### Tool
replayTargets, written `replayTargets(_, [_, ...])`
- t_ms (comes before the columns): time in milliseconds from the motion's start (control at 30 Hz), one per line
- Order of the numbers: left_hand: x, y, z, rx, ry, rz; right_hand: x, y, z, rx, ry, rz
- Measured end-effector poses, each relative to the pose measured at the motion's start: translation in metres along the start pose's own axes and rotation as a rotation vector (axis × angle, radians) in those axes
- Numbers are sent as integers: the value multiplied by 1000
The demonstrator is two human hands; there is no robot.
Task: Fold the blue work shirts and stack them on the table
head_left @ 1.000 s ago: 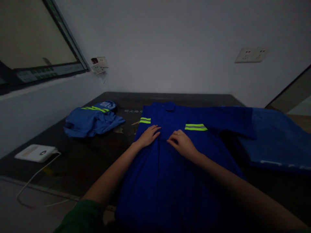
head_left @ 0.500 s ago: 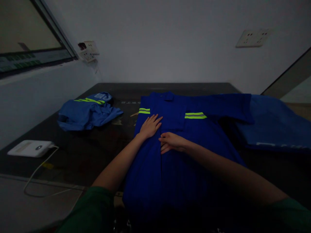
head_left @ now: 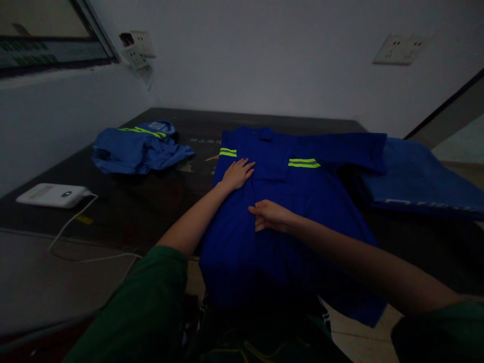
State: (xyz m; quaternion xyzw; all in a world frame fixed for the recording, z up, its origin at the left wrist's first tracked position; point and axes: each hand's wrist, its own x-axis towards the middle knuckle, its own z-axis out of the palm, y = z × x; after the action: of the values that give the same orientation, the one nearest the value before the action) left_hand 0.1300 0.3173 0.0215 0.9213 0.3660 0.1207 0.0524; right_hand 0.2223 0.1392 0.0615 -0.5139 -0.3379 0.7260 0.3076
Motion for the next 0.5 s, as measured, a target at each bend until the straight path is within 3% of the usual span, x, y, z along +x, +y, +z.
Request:
replayTargets(100, [-6,5,-5,-11,91,-21,-18,3,9,-11,32,25])
replayTargets(200, [-20,17,-11,-62,144,-67,-39,13,18,-30,-68,10])
replayTargets(367, [-40,37,-12,-101,-78,-141,-65,39,29,-32,-130,-36])
replayTargets(500, [-43,45,-9,-34,-127,-177,-78,61,40,-57,-120,-83])
